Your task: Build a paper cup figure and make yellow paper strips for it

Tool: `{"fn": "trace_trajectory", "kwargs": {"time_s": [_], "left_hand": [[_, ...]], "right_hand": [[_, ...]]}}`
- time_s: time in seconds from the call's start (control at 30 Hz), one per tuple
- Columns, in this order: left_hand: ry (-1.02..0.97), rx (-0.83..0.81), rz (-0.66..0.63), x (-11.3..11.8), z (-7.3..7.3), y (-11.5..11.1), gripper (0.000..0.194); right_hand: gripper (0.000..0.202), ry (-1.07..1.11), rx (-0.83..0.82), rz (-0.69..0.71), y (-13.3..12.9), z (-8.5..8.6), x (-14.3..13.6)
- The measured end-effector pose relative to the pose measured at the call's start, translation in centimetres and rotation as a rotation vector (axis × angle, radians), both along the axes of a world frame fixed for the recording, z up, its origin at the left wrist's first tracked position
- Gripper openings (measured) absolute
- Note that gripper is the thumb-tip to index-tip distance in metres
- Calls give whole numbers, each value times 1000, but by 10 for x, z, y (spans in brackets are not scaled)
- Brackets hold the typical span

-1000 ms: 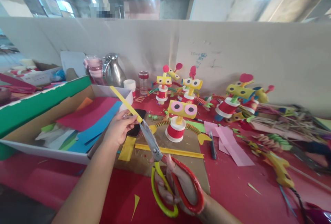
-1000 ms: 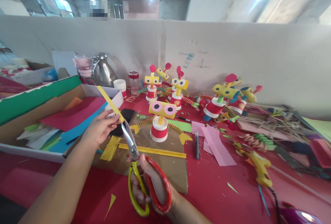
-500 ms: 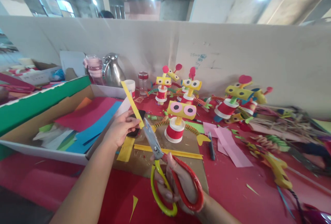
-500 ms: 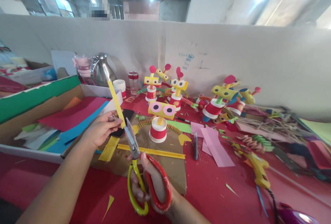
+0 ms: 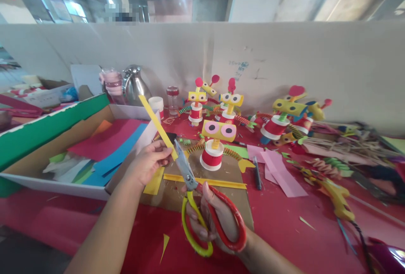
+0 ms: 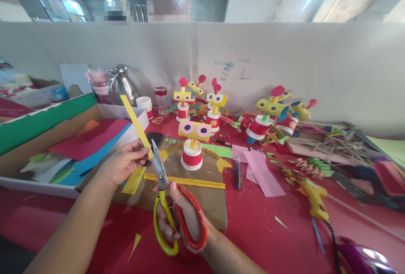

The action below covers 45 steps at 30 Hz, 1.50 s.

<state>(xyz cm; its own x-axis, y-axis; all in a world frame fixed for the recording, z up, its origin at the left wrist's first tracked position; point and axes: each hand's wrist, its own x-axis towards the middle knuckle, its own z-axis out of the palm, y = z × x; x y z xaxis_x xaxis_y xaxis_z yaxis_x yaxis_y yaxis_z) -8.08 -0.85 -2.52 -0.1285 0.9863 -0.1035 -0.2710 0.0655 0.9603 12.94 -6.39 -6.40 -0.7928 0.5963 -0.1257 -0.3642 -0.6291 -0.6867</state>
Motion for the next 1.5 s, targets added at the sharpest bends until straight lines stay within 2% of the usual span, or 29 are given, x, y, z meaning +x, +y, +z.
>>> {"fn": "trace_trajectory", "kwargs": {"time_s": [0.47,0.73,0.9,1.17,1.5], "left_hand": [[22,-87,72,-9,-10,2,28],[19,-144,-63,-12,-1,-5,20],[-74,-106,-21,-9,-3,-3,28],[-147,-127,22,-11,-7,2,5],[-231,-126,21,-7,-3,0,5]], "right_hand": [[47,-14,35,-23,-5,-6,1],[50,-36,44,-4,-2,-7,2],[49,-44,34,-7,-2,-10,1],[45,-33,41,-9,-4,-14,0],[43,-26,53,-10,-3,-17,0]]}}
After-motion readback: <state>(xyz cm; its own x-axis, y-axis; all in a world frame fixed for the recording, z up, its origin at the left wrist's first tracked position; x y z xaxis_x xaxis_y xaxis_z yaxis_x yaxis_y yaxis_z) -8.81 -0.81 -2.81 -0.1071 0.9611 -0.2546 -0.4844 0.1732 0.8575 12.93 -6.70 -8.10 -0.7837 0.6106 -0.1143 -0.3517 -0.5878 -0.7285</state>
